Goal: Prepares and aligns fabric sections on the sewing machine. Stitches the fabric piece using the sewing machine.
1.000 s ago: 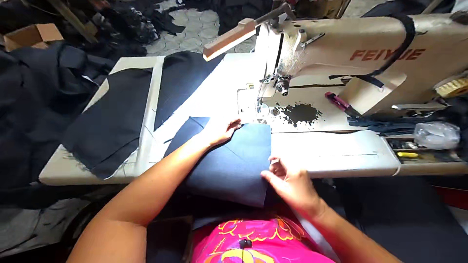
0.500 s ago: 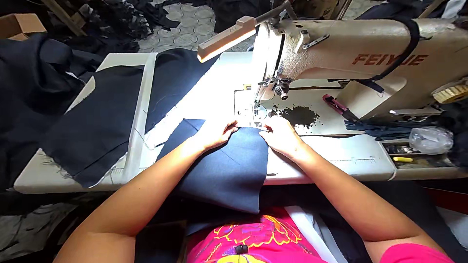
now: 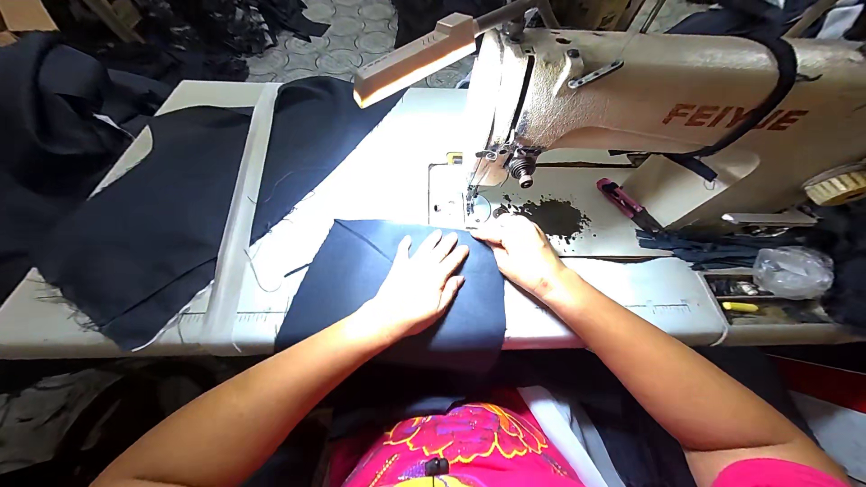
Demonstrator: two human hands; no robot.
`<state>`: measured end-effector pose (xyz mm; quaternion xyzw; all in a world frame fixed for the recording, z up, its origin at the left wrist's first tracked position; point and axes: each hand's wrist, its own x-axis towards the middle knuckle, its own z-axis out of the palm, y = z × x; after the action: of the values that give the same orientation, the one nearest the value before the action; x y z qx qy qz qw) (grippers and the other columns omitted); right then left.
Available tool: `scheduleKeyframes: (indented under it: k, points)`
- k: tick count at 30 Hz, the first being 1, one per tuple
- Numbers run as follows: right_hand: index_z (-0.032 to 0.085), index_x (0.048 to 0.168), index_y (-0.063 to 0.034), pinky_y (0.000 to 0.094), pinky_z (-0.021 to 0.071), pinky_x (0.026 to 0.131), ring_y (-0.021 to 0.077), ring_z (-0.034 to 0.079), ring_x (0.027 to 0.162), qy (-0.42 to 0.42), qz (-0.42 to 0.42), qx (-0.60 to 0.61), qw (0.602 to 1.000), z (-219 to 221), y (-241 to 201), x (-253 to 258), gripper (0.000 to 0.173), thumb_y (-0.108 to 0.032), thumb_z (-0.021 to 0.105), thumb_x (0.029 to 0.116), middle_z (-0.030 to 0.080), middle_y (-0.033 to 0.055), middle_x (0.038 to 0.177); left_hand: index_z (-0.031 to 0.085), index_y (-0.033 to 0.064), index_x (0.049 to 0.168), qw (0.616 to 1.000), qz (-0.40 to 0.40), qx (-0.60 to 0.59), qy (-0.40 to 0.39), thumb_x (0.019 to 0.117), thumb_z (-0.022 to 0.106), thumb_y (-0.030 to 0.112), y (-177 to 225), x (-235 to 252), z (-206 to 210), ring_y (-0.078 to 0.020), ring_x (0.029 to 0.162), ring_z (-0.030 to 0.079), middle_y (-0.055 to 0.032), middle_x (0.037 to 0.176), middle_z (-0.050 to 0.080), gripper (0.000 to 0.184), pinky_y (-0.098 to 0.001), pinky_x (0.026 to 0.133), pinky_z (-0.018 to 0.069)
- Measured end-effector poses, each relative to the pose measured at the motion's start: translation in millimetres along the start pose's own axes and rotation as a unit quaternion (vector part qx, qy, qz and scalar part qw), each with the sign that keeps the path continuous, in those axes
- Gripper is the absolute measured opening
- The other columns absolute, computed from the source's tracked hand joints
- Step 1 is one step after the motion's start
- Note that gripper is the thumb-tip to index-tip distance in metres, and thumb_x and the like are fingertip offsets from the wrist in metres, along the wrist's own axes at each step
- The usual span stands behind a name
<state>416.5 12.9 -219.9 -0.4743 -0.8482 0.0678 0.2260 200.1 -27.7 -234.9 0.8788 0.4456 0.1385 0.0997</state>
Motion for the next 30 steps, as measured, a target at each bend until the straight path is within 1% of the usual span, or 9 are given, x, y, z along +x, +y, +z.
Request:
scheduleKeyframes:
  k: [2, 4, 6, 9, 13, 19, 23, 26, 30]
  points:
    - [0.079, 0.113, -0.0093, 0.0532, 0.0536, 0.092, 0.0363, 0.069, 0.104, 0.005, 0.015, -0.003, 1.000, -0.2, 2.2, 3.1, 0.031, 0.000, 0.055, 0.0956, 0.073, 0.0189, 0.103, 0.053, 0.0164, 0.150, 1.000, 0.030, -0.003, 0.001, 0.1080, 0.031, 0.038, -14.7, 8.9, -1.4, -0.0308, 0.153, 0.034, -0.0077, 0.159, 0.046, 0.052, -0.0727, 0.117, 0.0206]
    - [0.079, 0.115, -0.0082, 0.0528, 0.0533, 0.092, 0.0370, 0.068, 0.104, 0.004, 0.032, -0.011, 0.999, 0.3, 2.7, 7.1, 0.032, 0.001, 0.055, 0.0958, 0.072, 0.0204, 0.102, 0.053, 0.0159, 0.150, 0.998, 0.054, -0.010, -0.002, 0.1074, 0.033, 0.037, -26.0, 18.4, -4.0, -0.0309, 0.153, 0.034, -0.0068, 0.159, 0.047, 0.052, -0.0728, 0.117, 0.0199]
    - [0.078, 0.118, -0.0082, 0.0513, 0.0524, 0.095, 0.0370, 0.067, 0.106, -0.005, 0.054, -0.013, 0.998, -0.4, 2.4, 11.6, 0.033, 0.001, 0.054, 0.0966, 0.071, 0.0207, 0.104, 0.053, 0.0156, 0.151, 0.998, 0.068, -0.014, -0.004, 0.1065, 0.035, 0.037, -33.7, 25.6, -5.1, -0.0314, 0.153, 0.032, -0.0061, 0.159, 0.046, 0.052, -0.0729, 0.117, 0.0182]
    - [0.077, 0.121, -0.0092, 0.0520, 0.0514, 0.097, 0.0376, 0.066, 0.111, -0.013, 0.088, -0.008, 0.996, -1.7, 1.2, 16.7, 0.034, -0.001, 0.053, 0.0992, 0.071, 0.0208, 0.109, 0.053, 0.0154, 0.150, 0.996, 0.081, -0.020, -0.004, 0.1063, 0.036, 0.036, -40.7, 32.9, -5.9, -0.0313, 0.153, 0.032, -0.0058, 0.159, 0.046, 0.052, -0.0737, 0.117, 0.0178]
    - [0.078, 0.120, -0.0097, 0.0515, 0.0527, 0.095, 0.0376, 0.068, 0.106, 0.016, 0.093, -0.003, 0.996, 3.5, 4.3, 19.1, 0.034, -0.001, 0.054, 0.0985, 0.071, 0.0210, 0.106, 0.052, 0.0162, 0.151, 0.996, 0.080, -0.022, -0.016, 0.1066, 0.036, 0.038, -44.2, 39.0, -7.1, -0.0307, 0.154, 0.031, -0.0061, 0.160, 0.045, 0.052, -0.0732, 0.117, 0.0166]
    - [0.078, 0.120, -0.0114, 0.0516, 0.0523, 0.092, 0.0360, 0.067, 0.104, 0.025, 0.107, 0.009, 0.994, 6.9, 6.8, 20.7, 0.035, 0.000, 0.053, 0.0984, 0.071, 0.0195, 0.106, 0.050, 0.0173, 0.153, 0.996, 0.079, -0.023, -0.035, 0.1070, 0.035, 0.039, -48.4, 43.9, -8.2, -0.0302, 0.155, 0.029, -0.0048, 0.162, 0.043, 0.052, -0.0727, 0.118, 0.0156]
    - [0.078, 0.119, -0.0110, 0.0507, 0.0520, 0.094, 0.0361, 0.067, 0.106, 0.033, 0.108, 0.010, 0.994, 7.7, 7.1, 20.5, 0.034, 0.000, 0.054, 0.0984, 0.071, 0.0193, 0.105, 0.052, 0.0144, 0.151, 0.996, 0.086, -0.018, -0.019, 0.1070, 0.035, 0.038, -46.0, 43.3, -8.6, -0.0332, 0.152, 0.033, -0.0066, 0.159, 0.046, 0.053, -0.0739, 0.116, 0.0178]
    - [0.078, 0.120, -0.0119, 0.0500, 0.0515, 0.095, 0.0353, 0.066, 0.107, 0.026, 0.118, 0.012, 0.993, 7.5, 6.6, 21.2, 0.035, 0.000, 0.052, 0.0986, 0.071, 0.0186, 0.106, 0.051, 0.0155, 0.152, 0.995, 0.083, -0.026, -0.040, 0.1076, 0.036, 0.039, -48.5, 46.0, -11.0, -0.0337, 0.154, 0.031, -0.0062, 0.161, 0.044, 0.052, -0.0741, 0.117, 0.0169]
    - [0.077, 0.122, -0.0126, 0.0510, 0.0507, 0.096, 0.0351, 0.066, 0.109, 0.009, 0.131, 0.012, 0.991, 5.4, 5.6, 23.0, 0.036, -0.001, 0.052, 0.1001, 0.070, 0.0187, 0.109, 0.050, 0.0163, 0.153, 0.995, 0.083, -0.024, -0.048, 0.1079, 0.037, 0.039, -50.6, 48.1, -11.1, -0.0333, 0.154, 0.030, -0.0056, 0.162, 0.043, 0.052, -0.0737, 0.117, 0.0158]
